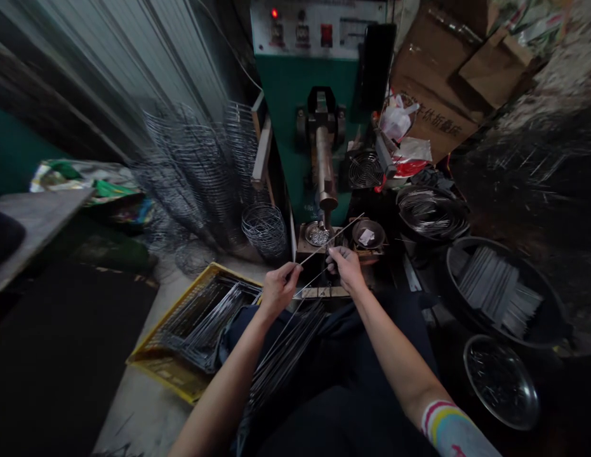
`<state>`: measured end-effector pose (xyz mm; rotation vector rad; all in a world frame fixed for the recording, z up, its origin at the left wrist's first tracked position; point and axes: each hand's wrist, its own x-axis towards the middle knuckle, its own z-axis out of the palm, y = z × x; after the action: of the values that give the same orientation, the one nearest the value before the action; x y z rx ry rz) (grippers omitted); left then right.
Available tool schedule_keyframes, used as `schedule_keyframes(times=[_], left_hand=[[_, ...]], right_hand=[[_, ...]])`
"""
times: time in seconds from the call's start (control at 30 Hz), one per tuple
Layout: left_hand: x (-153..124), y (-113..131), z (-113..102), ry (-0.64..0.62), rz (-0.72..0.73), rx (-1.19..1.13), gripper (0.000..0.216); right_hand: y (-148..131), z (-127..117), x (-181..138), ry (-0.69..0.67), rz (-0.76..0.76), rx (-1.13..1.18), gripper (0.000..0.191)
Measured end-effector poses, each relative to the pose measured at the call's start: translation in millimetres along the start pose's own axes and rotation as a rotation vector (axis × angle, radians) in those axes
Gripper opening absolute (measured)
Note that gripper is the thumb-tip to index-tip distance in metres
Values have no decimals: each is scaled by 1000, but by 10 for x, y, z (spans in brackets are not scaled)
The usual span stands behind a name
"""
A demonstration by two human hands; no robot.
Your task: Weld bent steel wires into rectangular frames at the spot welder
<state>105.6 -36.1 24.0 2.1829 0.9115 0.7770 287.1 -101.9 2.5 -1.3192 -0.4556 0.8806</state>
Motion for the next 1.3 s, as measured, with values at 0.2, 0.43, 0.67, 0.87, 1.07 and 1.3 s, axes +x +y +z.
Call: schedule_keyframes(times=[0.2,0.43,0.67,0.87,1.07,1.3], left_hand=[[14,-31,31,18,-15,-38,31],[37,-37,49,39,-15,-64,29],[80,-3,12,32,-22,-90,29],[115,-8,15,25,-13,-91,28],[161,-39,41,57,5,-67,28],[192,-77,43,66,34,-23,27]], right_hand=[[-29,117,17,1,-78,108,30],[-30,118,96,-9,-121,77,29],[-110,122,128,-23,-146,76,28],[-122,130,193,-28,-160,84,28],[-134,143,245,-40,-161,88,28],[-176,187,249,-18,-106,94,27]])
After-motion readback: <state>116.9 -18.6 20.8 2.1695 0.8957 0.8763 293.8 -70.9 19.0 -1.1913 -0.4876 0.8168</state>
